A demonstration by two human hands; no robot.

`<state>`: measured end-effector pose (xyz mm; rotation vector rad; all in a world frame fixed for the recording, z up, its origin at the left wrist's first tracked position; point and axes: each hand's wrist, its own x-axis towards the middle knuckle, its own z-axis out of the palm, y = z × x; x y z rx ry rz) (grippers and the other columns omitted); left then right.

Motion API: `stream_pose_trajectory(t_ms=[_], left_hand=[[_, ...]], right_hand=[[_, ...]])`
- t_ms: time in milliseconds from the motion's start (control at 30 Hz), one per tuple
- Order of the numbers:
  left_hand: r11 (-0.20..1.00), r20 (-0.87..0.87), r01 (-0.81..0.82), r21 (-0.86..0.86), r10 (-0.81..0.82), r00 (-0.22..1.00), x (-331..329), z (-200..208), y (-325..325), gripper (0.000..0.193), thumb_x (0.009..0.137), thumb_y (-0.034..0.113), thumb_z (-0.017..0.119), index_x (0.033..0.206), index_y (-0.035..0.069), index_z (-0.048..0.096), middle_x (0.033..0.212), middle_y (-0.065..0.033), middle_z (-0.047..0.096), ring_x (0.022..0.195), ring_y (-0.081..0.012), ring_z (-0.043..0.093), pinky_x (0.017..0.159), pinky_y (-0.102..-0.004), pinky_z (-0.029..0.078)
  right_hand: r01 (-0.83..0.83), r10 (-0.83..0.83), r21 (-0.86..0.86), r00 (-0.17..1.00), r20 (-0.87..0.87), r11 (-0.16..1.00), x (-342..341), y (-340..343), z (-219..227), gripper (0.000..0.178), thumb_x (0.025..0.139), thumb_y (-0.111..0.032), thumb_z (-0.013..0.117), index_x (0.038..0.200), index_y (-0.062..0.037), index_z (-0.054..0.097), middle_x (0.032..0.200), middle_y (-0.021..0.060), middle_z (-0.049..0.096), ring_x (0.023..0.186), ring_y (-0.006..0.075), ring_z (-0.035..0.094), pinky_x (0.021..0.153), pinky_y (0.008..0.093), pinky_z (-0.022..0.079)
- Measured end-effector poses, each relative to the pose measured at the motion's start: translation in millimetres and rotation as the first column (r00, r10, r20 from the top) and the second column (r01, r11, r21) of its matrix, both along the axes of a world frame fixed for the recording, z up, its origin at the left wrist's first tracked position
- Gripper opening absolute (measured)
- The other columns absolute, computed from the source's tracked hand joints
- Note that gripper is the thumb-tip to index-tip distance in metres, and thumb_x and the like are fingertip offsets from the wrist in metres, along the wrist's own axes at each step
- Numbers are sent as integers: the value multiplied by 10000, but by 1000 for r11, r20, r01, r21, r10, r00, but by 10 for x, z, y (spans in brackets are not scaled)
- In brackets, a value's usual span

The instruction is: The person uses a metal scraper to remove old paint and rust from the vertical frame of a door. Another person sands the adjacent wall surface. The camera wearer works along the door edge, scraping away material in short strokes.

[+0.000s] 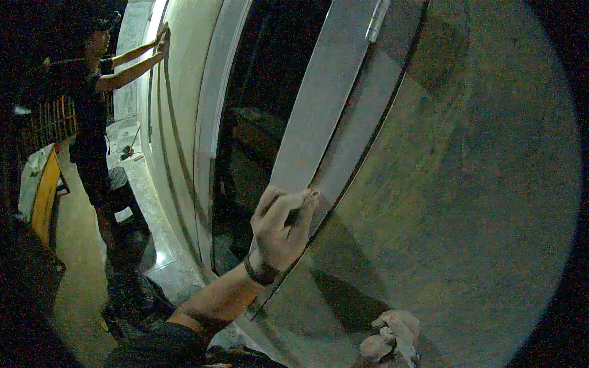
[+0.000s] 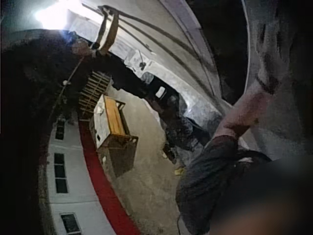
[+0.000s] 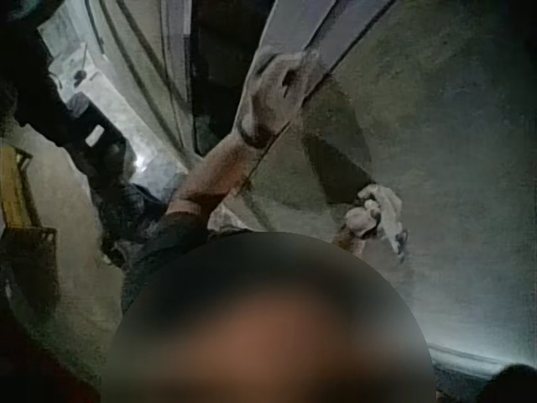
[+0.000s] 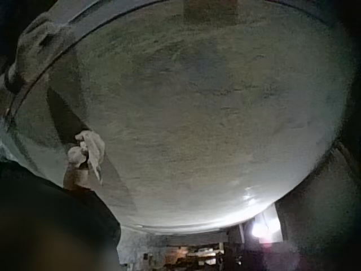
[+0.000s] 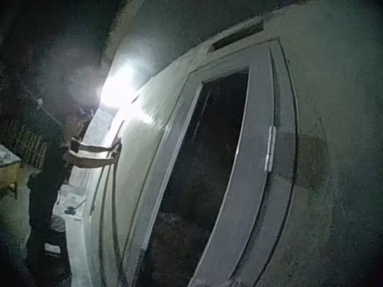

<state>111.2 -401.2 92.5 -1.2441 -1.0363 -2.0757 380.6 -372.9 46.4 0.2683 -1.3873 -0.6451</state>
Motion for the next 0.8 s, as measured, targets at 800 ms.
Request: stream_pose_trajectory(t_ms=[800], left_hand=[[997,-101,63,-42,-67,993,-271,-1009,-39,222,784,33,845,988,83,772,729,-57,645,628,-215,568,573,-312,440]], right_hand=[[80,-104,-628,995,-1,774,-293,-271,-360,398,1032,-358,457,957,12,582,787,114,518,619,173,499,448,285,397]])
